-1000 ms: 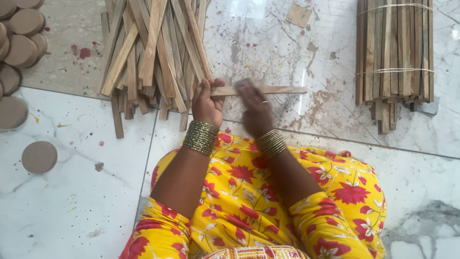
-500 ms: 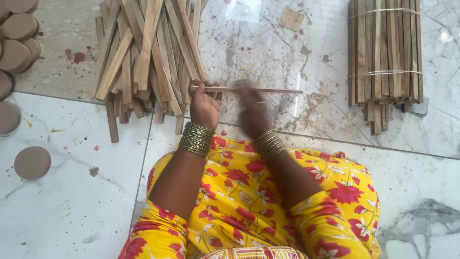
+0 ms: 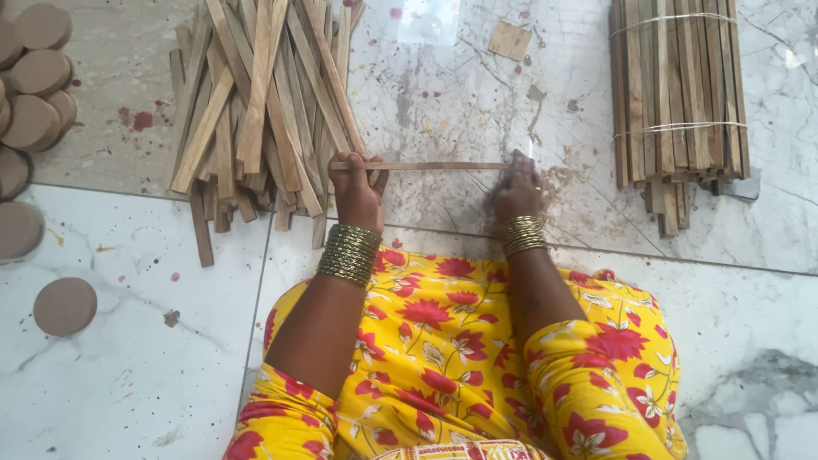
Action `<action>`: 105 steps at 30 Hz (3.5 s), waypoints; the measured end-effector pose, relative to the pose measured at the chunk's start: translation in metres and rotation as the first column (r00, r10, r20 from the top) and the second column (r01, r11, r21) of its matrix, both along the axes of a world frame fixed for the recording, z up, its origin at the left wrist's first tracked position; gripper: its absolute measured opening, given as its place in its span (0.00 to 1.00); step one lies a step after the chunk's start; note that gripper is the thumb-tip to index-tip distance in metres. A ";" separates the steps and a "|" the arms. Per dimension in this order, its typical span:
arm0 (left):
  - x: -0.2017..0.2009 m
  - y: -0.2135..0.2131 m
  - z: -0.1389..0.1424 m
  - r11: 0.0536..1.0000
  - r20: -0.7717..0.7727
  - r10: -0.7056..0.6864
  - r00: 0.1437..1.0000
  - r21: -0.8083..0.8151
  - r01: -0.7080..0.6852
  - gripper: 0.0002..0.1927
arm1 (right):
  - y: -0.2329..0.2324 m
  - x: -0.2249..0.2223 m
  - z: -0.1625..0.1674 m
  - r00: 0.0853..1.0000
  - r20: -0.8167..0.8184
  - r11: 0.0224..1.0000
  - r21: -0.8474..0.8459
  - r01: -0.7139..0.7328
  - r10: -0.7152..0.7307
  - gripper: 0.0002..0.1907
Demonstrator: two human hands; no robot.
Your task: The person sits on the floor and sorts thin wooden strips, picking one strip at a time, running a hand along its length to feel it, and placing it into one of the piles on the floor. They continue handling strips one by one throughout the episode.
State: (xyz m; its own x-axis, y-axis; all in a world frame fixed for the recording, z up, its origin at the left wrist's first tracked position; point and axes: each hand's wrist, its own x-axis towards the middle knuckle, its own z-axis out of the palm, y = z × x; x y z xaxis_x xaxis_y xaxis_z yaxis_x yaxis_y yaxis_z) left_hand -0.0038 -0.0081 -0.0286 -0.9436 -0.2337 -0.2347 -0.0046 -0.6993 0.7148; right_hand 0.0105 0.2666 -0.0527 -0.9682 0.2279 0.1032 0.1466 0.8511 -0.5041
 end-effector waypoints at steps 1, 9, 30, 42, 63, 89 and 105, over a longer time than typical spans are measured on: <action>0.000 0.000 0.000 1.000 0.010 0.000 1.000 -0.001 0.000 0.10 | -0.015 0.002 0.000 0.994 -0.094 0.998 -0.020 -0.055 0.053 0.37; 0.003 -0.013 -0.003 0.995 0.081 0.090 0.993 0.032 -0.093 0.09 | -0.146 0.025 0.003 0.820 -0.284 0.868 0.157 -0.471 0.497 0.39; 0.001 -0.019 0.004 0.981 0.282 0.192 0.940 -0.063 -0.181 0.13 | -0.160 0.020 0.019 0.753 -0.425 0.859 0.150 -0.489 0.502 0.38; -0.001 -0.004 0.015 0.994 0.146 0.107 0.983 -0.021 -0.105 0.18 | 0.033 -0.008 -0.031 0.994 0.040 0.994 -0.034 0.107 -0.106 0.31; -0.001 -0.001 0.014 0.998 0.282 -0.053 0.958 -0.011 0.058 0.14 | 0.042 -0.007 -0.039 0.999 -0.037 0.975 0.221 0.019 -0.012 0.32; -0.003 0.020 0.008 0.975 0.128 -0.190 0.974 -0.094 0.202 0.25 | -0.012 -0.005 -0.013 0.992 -0.110 0.988 -0.139 -0.073 0.058 0.32; -0.004 0.030 -0.012 0.890 -0.210 -0.262 0.942 0.325 0.320 0.08 | 0.027 -0.007 -0.021 0.968 -0.230 0.989 0.135 -0.067 0.097 0.39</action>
State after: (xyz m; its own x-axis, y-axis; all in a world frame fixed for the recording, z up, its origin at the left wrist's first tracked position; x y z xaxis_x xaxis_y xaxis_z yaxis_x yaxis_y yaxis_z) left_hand -0.0073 0.0220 -0.0407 -0.9875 0.1265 -0.0944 -0.1551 -0.8881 0.4326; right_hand 0.0039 0.2932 -0.0741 -0.9281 0.1197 0.3526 -0.0360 0.9137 -0.4048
